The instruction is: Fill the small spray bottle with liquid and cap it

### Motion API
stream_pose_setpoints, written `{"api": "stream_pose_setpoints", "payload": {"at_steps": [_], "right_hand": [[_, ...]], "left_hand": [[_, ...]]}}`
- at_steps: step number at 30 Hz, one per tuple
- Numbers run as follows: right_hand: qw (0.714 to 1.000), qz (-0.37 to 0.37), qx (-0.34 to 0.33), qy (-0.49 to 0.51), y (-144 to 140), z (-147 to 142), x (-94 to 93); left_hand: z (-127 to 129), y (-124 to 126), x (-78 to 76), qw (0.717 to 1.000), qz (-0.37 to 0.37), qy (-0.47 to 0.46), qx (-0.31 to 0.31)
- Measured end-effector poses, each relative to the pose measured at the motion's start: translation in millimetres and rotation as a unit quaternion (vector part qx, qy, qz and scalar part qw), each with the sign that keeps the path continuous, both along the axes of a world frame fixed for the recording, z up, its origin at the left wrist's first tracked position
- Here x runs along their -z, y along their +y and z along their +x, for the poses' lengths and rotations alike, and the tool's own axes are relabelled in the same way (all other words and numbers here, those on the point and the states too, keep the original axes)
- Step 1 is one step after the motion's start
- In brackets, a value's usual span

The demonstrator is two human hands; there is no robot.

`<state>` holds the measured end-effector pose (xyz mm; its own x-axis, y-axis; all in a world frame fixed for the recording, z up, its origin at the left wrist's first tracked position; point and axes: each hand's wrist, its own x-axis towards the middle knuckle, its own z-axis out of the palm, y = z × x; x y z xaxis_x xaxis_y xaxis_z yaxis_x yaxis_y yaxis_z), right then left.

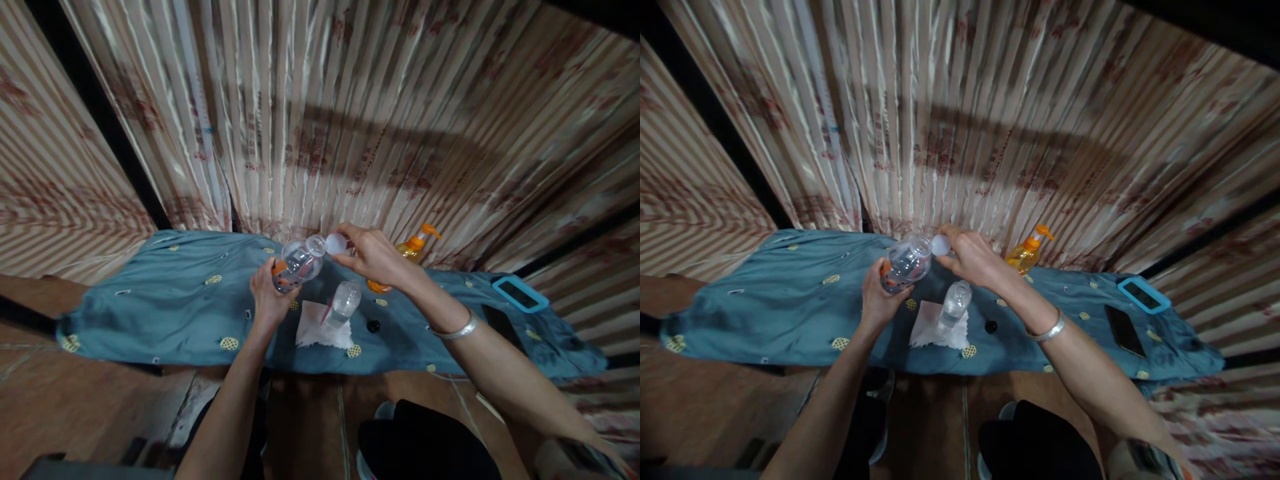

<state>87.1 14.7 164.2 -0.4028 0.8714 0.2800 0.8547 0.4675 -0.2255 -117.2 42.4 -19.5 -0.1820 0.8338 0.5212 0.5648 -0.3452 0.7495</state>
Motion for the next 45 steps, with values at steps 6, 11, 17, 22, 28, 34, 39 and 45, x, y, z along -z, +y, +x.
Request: {"api": "stream_pose_setpoints", "payload": {"at_steps": [6,11,17,22,28,34,39,45], "right_hand": [[0.996,-0.060,-0.056,-0.024,9.6,-0.3,-9.5],[0.993,-0.056,-0.088,-0.059,14.4,-4.6,-14.8],[0.989,-0.072,-0.088,-0.091,17.2,-4.4,-15.2],[0.988,-0.085,-0.067,-0.107,23.6,-11.4,-11.3],[0.991,-0.080,-0.014,-0.104,29.8,-19.5,-5.4],[0.988,-0.115,-0.077,-0.066,32.8,-15.5,-6.2],[0.988,-0.102,-0.025,-0.113,33.3,-30.4,-4.3],[0.985,-0.054,-0.006,-0.163,35.1,-46.1,0.8]], "left_hand": [[-0.1,-3.5,-2.3,0.999,-0.013,0.047,0.004],[1.2,-4.3,-4.2,0.999,-0.014,0.048,0.009],[2.1,-6.2,-5.0,0.998,-0.006,0.056,0.011],[2.3,-5.6,-4.4,0.998,0.006,0.052,0.015],[1.5,-2.2,-0.4,0.999,0.005,0.034,0.000],[2.9,-1.1,4.8,0.999,-0.013,0.035,0.004],[2.4,-0.7,8.7,0.999,0.004,0.031,-0.009],[-1.5,4.9,18.2,1.000,-0.003,0.010,-0.026]]}}
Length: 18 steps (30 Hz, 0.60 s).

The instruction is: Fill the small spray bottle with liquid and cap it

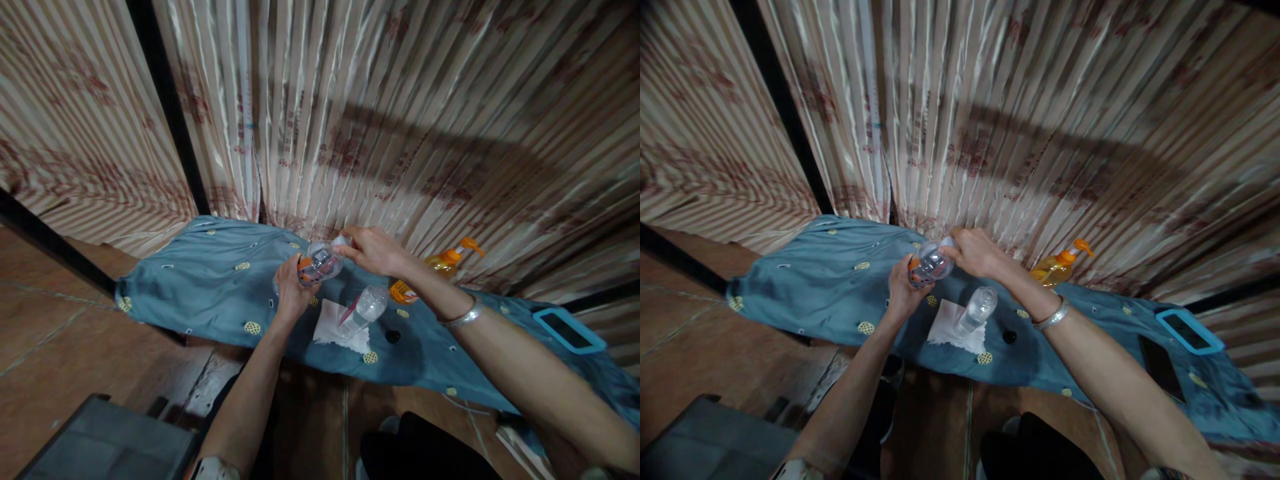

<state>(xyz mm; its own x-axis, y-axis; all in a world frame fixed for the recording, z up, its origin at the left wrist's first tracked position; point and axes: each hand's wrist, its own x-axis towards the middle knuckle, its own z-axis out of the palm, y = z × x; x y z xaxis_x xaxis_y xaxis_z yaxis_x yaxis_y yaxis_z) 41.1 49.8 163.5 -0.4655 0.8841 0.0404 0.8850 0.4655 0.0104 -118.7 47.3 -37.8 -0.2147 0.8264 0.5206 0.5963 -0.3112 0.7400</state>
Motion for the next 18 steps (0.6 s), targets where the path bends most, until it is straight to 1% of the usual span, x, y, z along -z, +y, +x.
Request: {"api": "stream_pose_setpoints", "payload": {"at_steps": [4,9,14,18], "right_hand": [[1.000,0.006,0.007,-0.020,5.7,-12.0,4.7],[0.998,0.008,0.018,-0.055,19.4,-35.6,6.8],[0.999,0.023,0.004,-0.027,29.5,-57.5,7.5],[1.000,0.023,-0.002,-0.014,31.2,-68.3,9.3]], "left_hand": [[0.0,9.8,9.1,0.999,-0.017,-0.045,0.011],[3.4,20.2,18.8,0.989,-0.058,-0.129,0.029],[-1.0,27.5,19.8,0.984,-0.048,-0.172,0.028],[-9.6,33.4,17.9,0.981,-0.065,-0.182,0.023]]}}
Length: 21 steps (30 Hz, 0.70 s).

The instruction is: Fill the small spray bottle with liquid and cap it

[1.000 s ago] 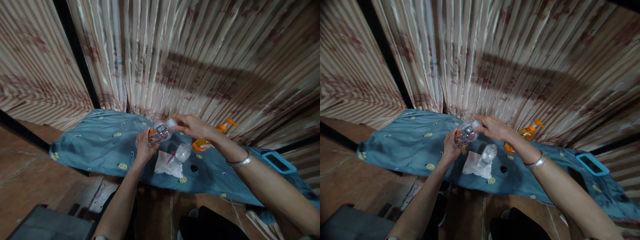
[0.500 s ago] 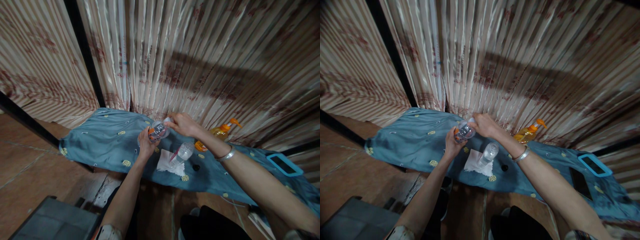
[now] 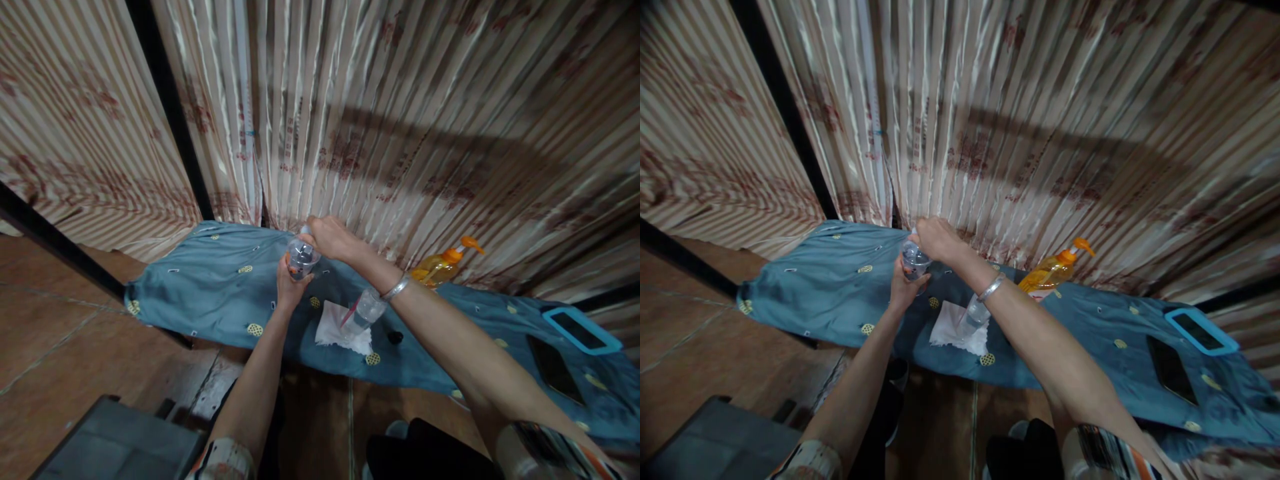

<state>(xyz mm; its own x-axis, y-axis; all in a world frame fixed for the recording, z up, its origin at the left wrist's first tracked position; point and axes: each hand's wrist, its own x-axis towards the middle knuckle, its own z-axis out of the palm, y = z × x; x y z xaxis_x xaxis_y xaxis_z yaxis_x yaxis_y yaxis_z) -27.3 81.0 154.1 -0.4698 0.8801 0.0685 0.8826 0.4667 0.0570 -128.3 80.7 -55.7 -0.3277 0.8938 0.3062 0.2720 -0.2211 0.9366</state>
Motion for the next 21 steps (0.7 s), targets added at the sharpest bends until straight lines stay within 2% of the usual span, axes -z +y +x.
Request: {"api": "stream_pose_setpoints", "payload": {"at_steps": [4,7,11,14,17,19,21], "right_hand": [[1.000,-0.013,-0.001,0.003,-2.1,-1.1,-2.3],[1.000,-0.002,0.004,0.028,-6.7,9.0,-9.3],[0.993,0.029,0.019,0.109,-17.1,42.6,-19.3],[0.970,0.061,0.026,0.232,-29.9,84.3,-15.4],[0.905,0.079,0.039,0.417,-49.1,134.9,11.3],[0.848,0.061,0.081,0.521,-65.6,168.1,43.5],[0.811,0.041,0.152,0.564,-84.2,196.2,83.4]], "left_hand": [[-5.0,1.0,-1.3,0.999,-0.027,-0.022,-0.002],[-5.7,0.2,-3.7,0.999,-0.036,-0.036,-0.001],[-4.9,0.0,-8.1,0.998,-0.041,-0.036,0.005],[-7.2,-5.1,-12.2,0.999,-0.025,-0.023,-0.019],[-12.1,-19.1,-21.6,0.997,0.033,0.022,-0.066],[-12.3,-32.6,-32.6,0.992,0.093,0.070,-0.058],[-6.4,-48.0,-45.1,0.980,0.156,0.124,-0.024]]}}
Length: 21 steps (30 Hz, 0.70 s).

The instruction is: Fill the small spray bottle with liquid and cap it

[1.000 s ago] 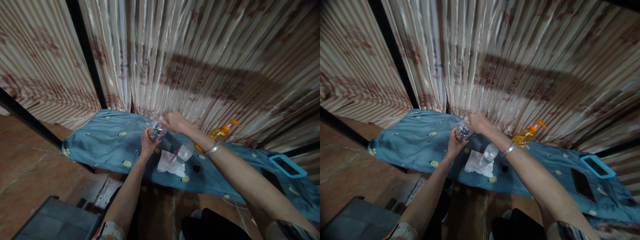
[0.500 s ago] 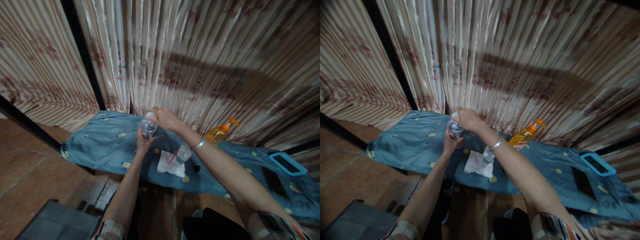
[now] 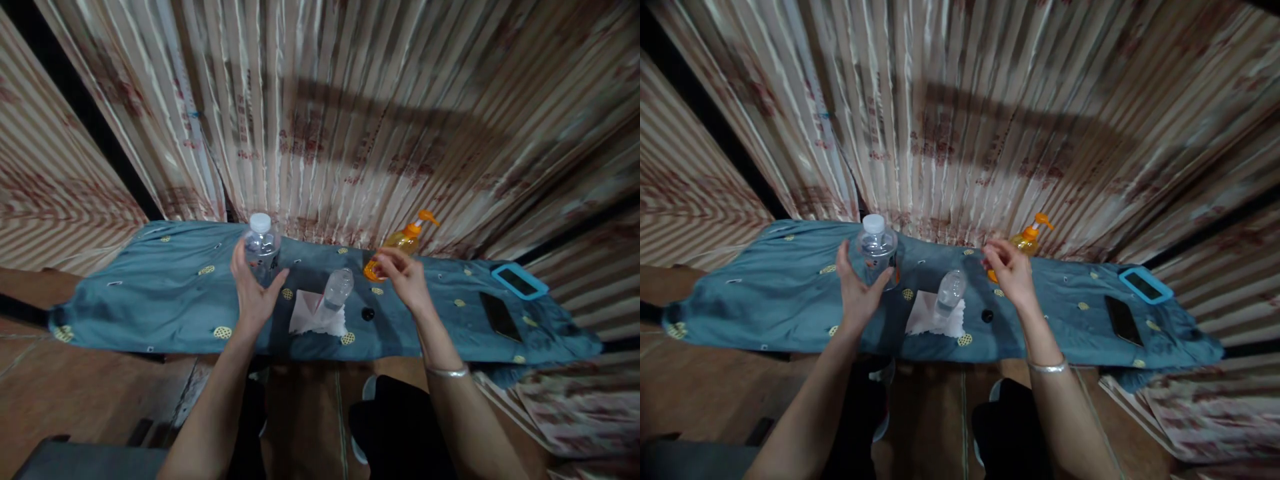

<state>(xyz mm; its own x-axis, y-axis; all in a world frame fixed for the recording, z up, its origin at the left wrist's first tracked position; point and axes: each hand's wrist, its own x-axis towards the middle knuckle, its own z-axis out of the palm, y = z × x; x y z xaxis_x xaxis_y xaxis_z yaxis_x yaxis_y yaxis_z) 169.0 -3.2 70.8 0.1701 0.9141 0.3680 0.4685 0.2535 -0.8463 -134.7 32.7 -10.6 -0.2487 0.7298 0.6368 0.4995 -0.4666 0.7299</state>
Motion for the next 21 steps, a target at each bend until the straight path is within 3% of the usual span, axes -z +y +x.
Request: {"api": "stream_pose_setpoints", "payload": {"at_steps": [2,4,7,10,13,16,21], "right_hand": [[0.995,-0.081,0.058,-0.020,-19.2,20.4,40.6],[0.972,-0.180,0.086,-0.124,-36.6,32.2,74.8],[0.933,-0.259,0.086,-0.235,-54.3,35.7,106.0],[0.902,-0.291,0.056,-0.315,-59.6,28.3,117.8],[0.901,-0.280,0.030,-0.330,-56.5,18.1,122.9],[0.914,-0.263,0.027,-0.308,-51.7,13.7,127.2],[0.939,-0.233,0.043,-0.251,-54.2,25.6,123.3]], "left_hand": [[13.0,-16.3,-9.5,0.997,0.034,0.048,0.054],[31.5,-32.3,-11.4,0.990,0.036,0.071,0.117],[62.9,-51.8,1.9,0.976,-0.020,0.058,0.211],[90.2,-60.9,23.5,0.962,-0.118,0.020,0.246],[107.4,-59.6,36.5,0.951,-0.197,-0.018,0.239],[113.4,-53.1,36.2,0.939,-0.245,-0.042,0.236],[107.6,-40.0,31.0,0.923,-0.261,-0.068,0.273]]}}
